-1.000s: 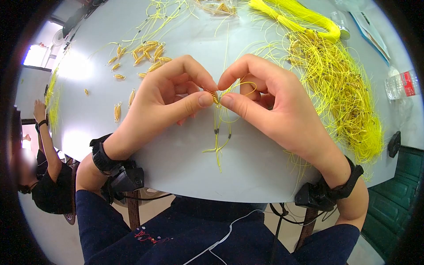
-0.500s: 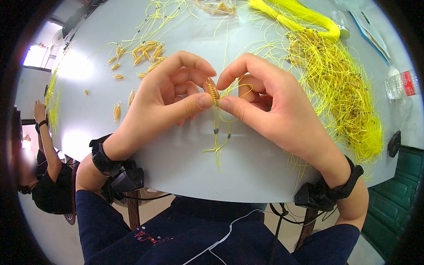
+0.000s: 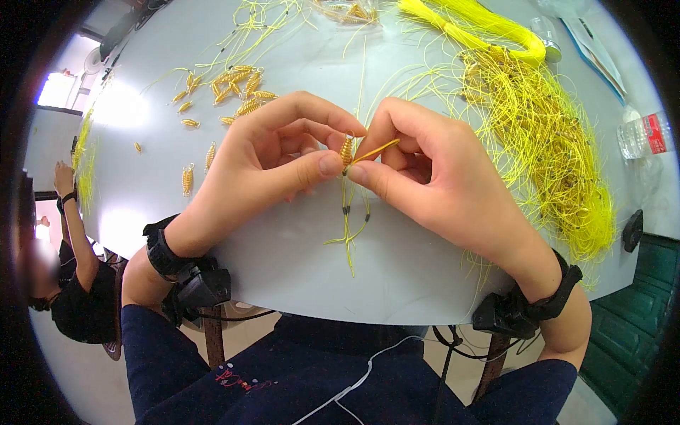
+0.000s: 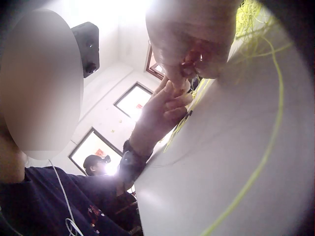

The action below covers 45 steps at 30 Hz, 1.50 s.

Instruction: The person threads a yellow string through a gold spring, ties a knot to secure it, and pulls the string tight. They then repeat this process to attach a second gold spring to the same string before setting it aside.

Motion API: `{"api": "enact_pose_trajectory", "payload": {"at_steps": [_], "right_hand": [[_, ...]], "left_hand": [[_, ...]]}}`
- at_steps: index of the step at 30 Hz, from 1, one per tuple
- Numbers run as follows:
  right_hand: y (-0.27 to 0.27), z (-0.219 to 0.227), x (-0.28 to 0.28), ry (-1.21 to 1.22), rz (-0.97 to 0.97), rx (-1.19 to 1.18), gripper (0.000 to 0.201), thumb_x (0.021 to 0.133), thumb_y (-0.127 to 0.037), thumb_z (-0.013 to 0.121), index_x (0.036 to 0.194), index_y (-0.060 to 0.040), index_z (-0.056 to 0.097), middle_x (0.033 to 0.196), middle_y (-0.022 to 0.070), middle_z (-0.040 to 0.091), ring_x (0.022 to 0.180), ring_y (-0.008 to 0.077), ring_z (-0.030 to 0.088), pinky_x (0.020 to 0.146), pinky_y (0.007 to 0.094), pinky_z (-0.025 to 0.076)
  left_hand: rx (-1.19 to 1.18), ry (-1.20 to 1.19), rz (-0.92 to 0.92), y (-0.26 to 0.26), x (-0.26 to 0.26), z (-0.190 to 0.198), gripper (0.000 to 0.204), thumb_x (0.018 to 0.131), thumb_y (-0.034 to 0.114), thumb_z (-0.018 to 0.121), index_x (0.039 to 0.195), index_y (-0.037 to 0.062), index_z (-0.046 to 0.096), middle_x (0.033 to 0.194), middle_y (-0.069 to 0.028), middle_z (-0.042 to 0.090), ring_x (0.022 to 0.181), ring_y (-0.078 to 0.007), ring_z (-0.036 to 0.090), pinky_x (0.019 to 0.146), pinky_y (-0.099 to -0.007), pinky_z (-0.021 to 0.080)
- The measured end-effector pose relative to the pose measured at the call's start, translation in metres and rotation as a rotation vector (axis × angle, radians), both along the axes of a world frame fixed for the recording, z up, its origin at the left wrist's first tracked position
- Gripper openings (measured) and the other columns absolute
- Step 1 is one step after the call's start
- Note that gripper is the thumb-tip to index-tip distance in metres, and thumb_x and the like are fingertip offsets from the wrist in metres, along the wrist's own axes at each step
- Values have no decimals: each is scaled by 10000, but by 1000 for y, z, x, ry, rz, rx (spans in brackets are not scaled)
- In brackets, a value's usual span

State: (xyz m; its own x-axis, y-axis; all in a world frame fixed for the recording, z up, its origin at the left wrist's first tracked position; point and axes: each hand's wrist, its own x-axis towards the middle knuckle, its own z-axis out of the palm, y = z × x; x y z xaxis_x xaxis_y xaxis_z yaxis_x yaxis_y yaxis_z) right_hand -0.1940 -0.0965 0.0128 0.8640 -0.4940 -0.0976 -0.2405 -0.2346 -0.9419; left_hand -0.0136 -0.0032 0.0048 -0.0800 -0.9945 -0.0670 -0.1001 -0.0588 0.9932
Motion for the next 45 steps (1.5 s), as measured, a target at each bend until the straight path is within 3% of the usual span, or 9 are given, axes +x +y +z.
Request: {"api": "enact_pose_trajectory", "payload": {"at_steps": [11,20,22,28,31,45], "right_hand": [[1,-2,1,-43,-22,78,155,815,-97,617,814,-68,464,664,-69,412,592,-10,361,517,143,278],[-1,-1,-1,-49,-3,-6,165,884,-190,509,785,-59,494,674,-42,447,574,6,387,493,156,314],[0,-3,0,-184,-54,15,215,899,-226,477,773,-55,504,679,-35,460,556,18,394,480,161,326],[-1,-4,1,-216,-80,22,205,911,-224,459,791,-60,489,707,-27,462,543,19,386,479,158,320],[-2,-4,0,-203,-77,14,204,917,-226,451,795,-64,479,710,-26,453,540,19,384,479,158,319],[-7,-5,-1,-202,-79,-25,200,922,-221,445,797,-65,463,690,-35,414,536,20,371,480,159,315]], "left_hand": [[-18,4,27,0,-1,-2,257,823,148,620,1040,22,564,887,8,591,681,3,502,492,-134,355],[19,-33,42,0,0,-2,243,824,134,615,1031,14,574,904,-2,607,678,4,513,484,-136,356],[63,-71,1,0,0,1,240,825,120,610,1032,3,576,922,-15,609,719,-12,529,523,-141,378],[22,-73,-23,-1,0,-5,223,824,86,602,1015,-26,579,945,-40,610,820,-60,556,713,-184,442],[39,-99,-36,-1,0,-4,222,826,74,593,1021,-30,577,943,-42,611,815,-64,560,738,-194,448],[112,-140,-191,1,-2,7,153,792,72,620,932,12,633,860,-5,627,693,-15,506,616,-166,402]]}}
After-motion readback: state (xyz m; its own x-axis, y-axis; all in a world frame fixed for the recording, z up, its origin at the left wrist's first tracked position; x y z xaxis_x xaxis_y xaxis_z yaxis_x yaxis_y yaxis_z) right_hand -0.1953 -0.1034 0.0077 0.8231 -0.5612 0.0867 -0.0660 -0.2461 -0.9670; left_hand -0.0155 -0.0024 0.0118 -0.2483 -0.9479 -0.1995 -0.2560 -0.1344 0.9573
